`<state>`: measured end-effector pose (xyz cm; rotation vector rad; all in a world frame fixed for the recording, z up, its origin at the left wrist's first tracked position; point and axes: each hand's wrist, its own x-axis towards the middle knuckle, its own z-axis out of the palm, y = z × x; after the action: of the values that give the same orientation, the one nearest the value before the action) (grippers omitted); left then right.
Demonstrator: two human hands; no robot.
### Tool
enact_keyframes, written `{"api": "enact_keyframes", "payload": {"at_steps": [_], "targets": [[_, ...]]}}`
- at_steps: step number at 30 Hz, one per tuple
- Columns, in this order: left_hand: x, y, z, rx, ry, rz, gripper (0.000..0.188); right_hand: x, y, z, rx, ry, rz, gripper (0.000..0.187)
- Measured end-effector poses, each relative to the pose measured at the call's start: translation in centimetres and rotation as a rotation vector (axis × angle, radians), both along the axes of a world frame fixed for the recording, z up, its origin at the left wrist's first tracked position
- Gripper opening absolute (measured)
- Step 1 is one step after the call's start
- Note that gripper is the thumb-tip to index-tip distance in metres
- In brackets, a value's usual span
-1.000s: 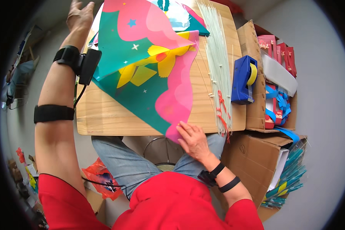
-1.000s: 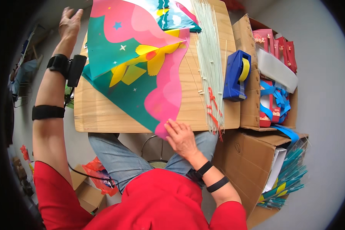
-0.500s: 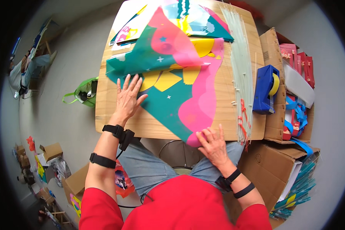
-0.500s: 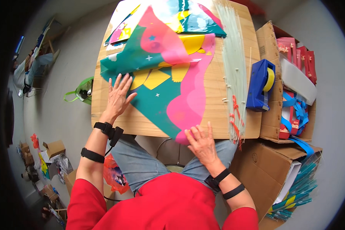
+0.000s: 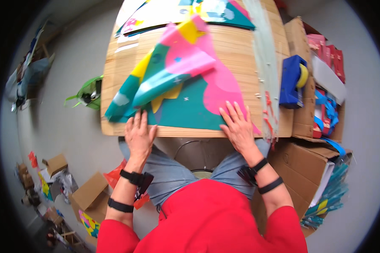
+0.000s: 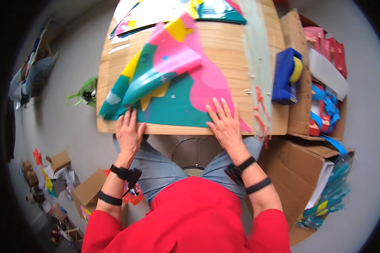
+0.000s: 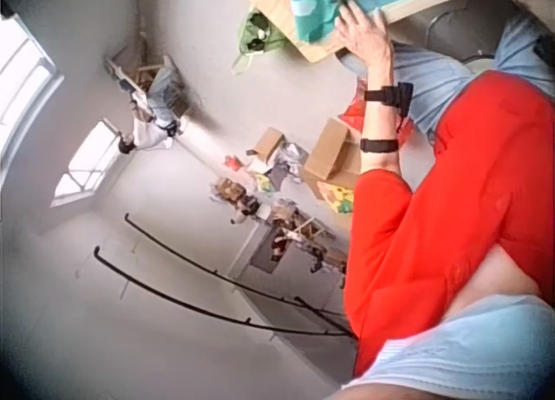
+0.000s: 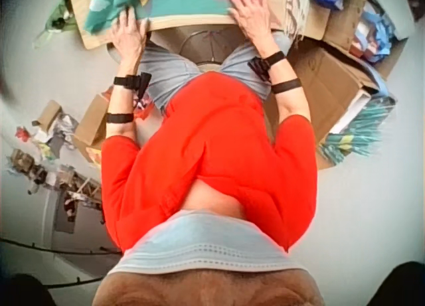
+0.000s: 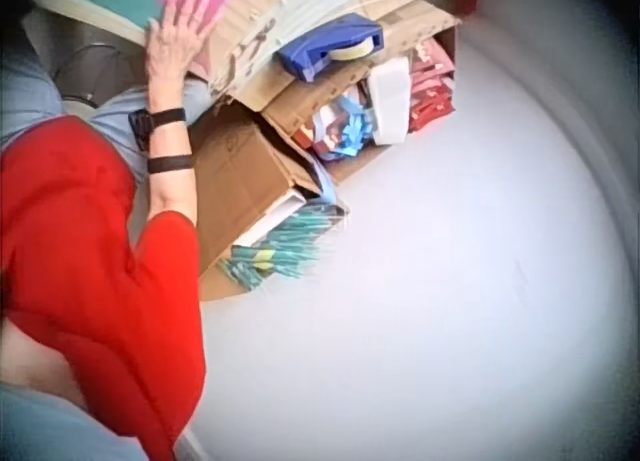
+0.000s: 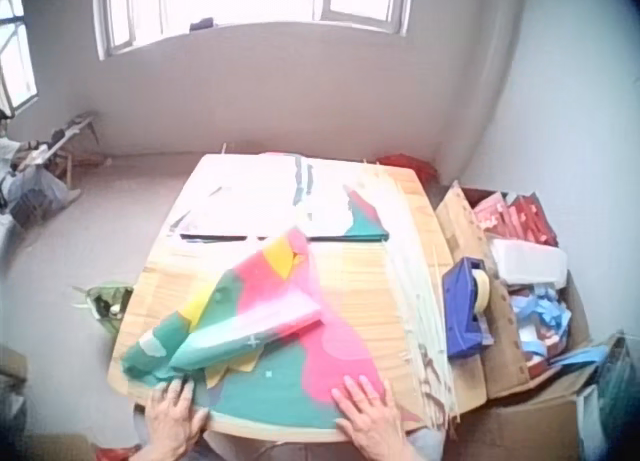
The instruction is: The person assembles a Pikachu-themed kite by inserting a white plastic rod into a sleeve on the kite fabric. They smooth the fabric, align the rod, and secure it with red zip ties. The person handles the kite and zip ties repeatedly, working on a wooden table surrounded by boxes of supplies.
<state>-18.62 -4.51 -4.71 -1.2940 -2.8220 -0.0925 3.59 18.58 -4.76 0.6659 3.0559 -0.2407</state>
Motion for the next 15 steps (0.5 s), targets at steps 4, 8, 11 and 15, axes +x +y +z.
{"api": "enact_keyframes", "payload": {"at_steps": [4, 8, 11, 15], "targets": [[-0.1, 0.4, 0.2, 0.016, -0.007, 0.024, 0.053, -2.2, 1.6, -1.3, 0.053, 0.132, -0.097, 0.052], [-0.4, 1.1, 0.7, -0.029, -0.018, -0.025, 0.051, -0.6, 3.6, -0.8, -0.034, 0.417, -0.33, 0.032], [-0.1, 1.4, 1.2, -0.043, -0.071, 0.011, 0.052, 1.8, 6.2, 0.5, -0.06, 0.455, -0.597, 0.016], [1.0, 0.5, 0.4, -0.024, -0.07, -0.003, 0.056, 1.7, 9.1, 0.5, -0.126, 0.295, -0.651, 0.009]]}}
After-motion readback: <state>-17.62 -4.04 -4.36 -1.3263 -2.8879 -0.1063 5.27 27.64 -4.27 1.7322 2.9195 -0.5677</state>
